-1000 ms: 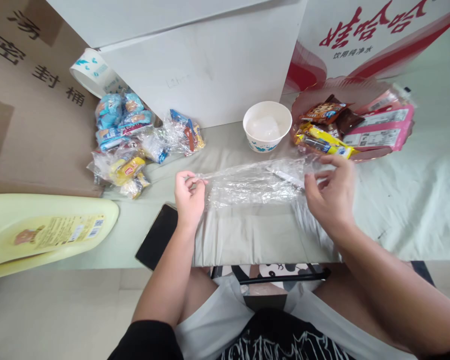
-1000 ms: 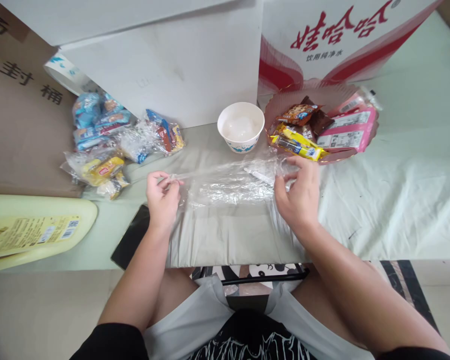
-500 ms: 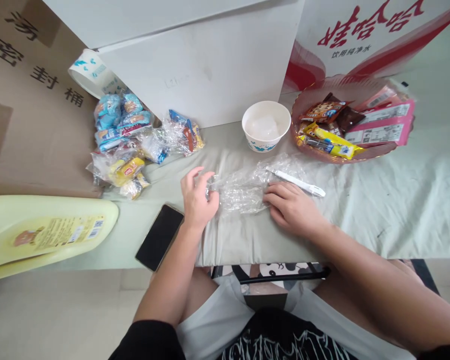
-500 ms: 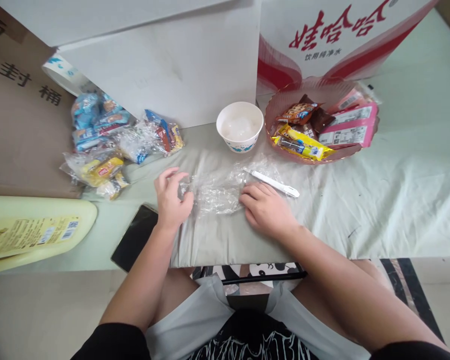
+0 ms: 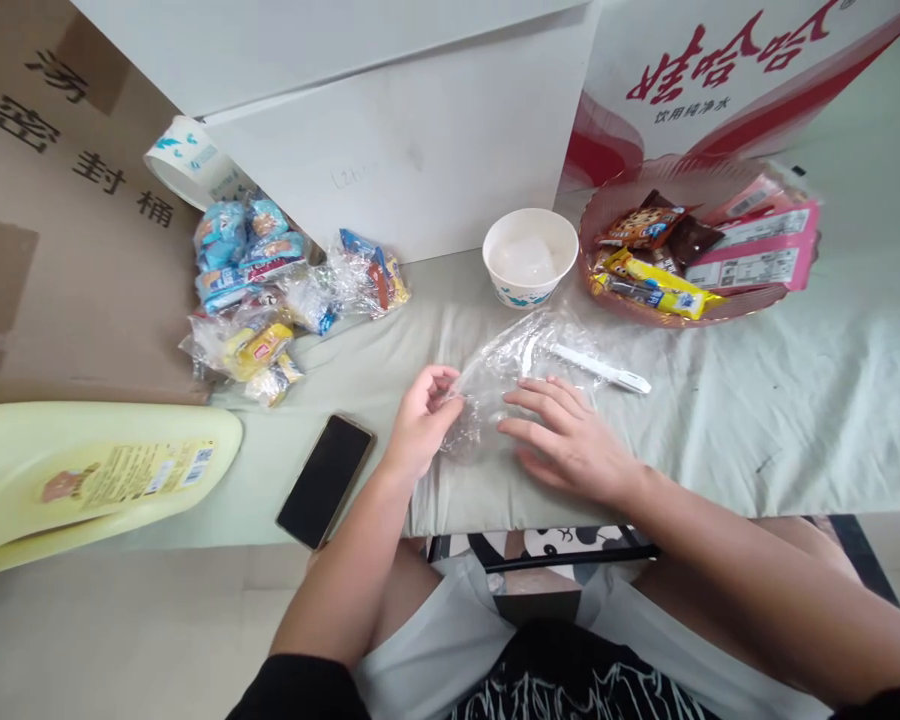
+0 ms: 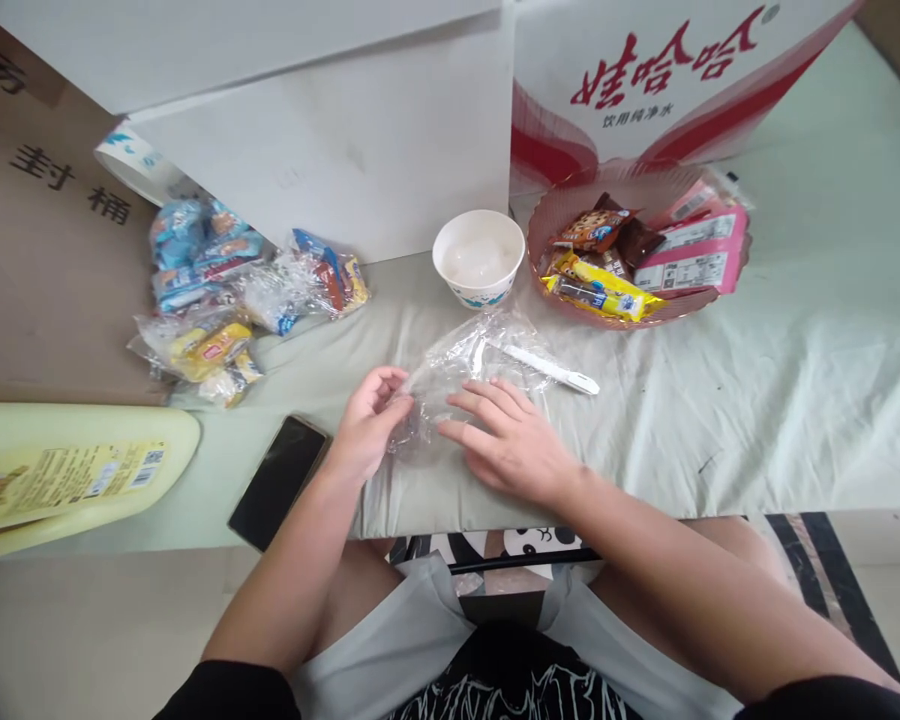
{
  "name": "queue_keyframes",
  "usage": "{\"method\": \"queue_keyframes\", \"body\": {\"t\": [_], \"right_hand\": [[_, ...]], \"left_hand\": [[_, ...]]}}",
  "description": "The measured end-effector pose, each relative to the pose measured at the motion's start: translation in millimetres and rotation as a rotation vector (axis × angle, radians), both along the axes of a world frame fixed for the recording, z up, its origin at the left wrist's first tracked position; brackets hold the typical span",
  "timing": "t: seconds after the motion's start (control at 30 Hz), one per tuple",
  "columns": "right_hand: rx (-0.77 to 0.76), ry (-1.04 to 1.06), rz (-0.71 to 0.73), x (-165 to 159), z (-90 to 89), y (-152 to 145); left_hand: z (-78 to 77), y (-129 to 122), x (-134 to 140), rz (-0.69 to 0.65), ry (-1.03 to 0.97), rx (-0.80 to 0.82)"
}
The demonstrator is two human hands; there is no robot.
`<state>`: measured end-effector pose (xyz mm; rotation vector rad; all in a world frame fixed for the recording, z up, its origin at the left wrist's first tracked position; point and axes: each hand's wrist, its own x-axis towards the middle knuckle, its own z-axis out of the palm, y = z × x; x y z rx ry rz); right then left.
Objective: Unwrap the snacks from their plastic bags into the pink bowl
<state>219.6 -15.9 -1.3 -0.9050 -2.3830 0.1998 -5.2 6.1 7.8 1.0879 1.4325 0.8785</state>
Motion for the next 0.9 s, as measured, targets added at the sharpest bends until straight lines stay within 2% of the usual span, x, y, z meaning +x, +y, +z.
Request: {"method": "queue_keyframes", "body": {"t": [0.1, 0.17, 0.23, 0.3, 0.37, 0.4, 0.43, 0.5, 0.57, 0.63, 0.73, 0.9], "right_hand": [[0.043, 0.01, -0.059, -4.1, -1.2, -1.7], [0.088, 0.023, -0.069, -5.3, -1.1, -1.5], [0.111, 0.062, -0.043, -5.5, -0.1, -1.3], [0.055, 0.126, 0.017, -4.9, 1.7, -1.1], [-0.097, 0.205, 0.078, -3.5, 3.6, -0.8], [-0.196, 0.253, 0.109, -2.7, 4.4, -0.5], [-0.308, 0.311, 0.138, -1.9, 5.1, -0.1], [-0.559, 0.462, 0.183, -0.6, 6.2, 0.8], [-0.799, 0.645, 0.209, 0.5, 7.1, 1.8], [-0.962, 0.788, 0.19, 1.2, 7.9, 2.6], [-1.042, 0.878, 0.121, 1.1, 8.0, 3.0], [-1.123, 1.035, -0.04, -1.0, 3.8, 2.0]], "left_hand": [[12.7, -8.4, 12.4, 0.01, -0.284, -0.228], [17.5, -11.8, 17.9, -0.052, -0.357, -0.312], [17.3, -11.6, 17.4, -0.078, -0.356, -0.312], [13.4, -8.5, 9.6, -0.013, -0.338, -0.217], [8.9, -5.2, -2.7, 0.042, -0.366, -0.046], [7.1, -4.4, -8.8, 0.02, -0.391, 0.06], [5.9, -4.6, -13.7, -0.053, -0.402, 0.173], [4.2, -8.2, -17.5, -0.326, -0.319, 0.384], [1.3, -14.5, -12.8, -0.604, -0.093, 0.549], [-5.1, -20.2, -3.4, -0.754, 0.156, 0.658], [-20.7, -22.1, 6.6, -0.751, 0.379, 0.795], [-42.0, -11.6, 2.5, -0.576, 0.562, 0.907]]}}
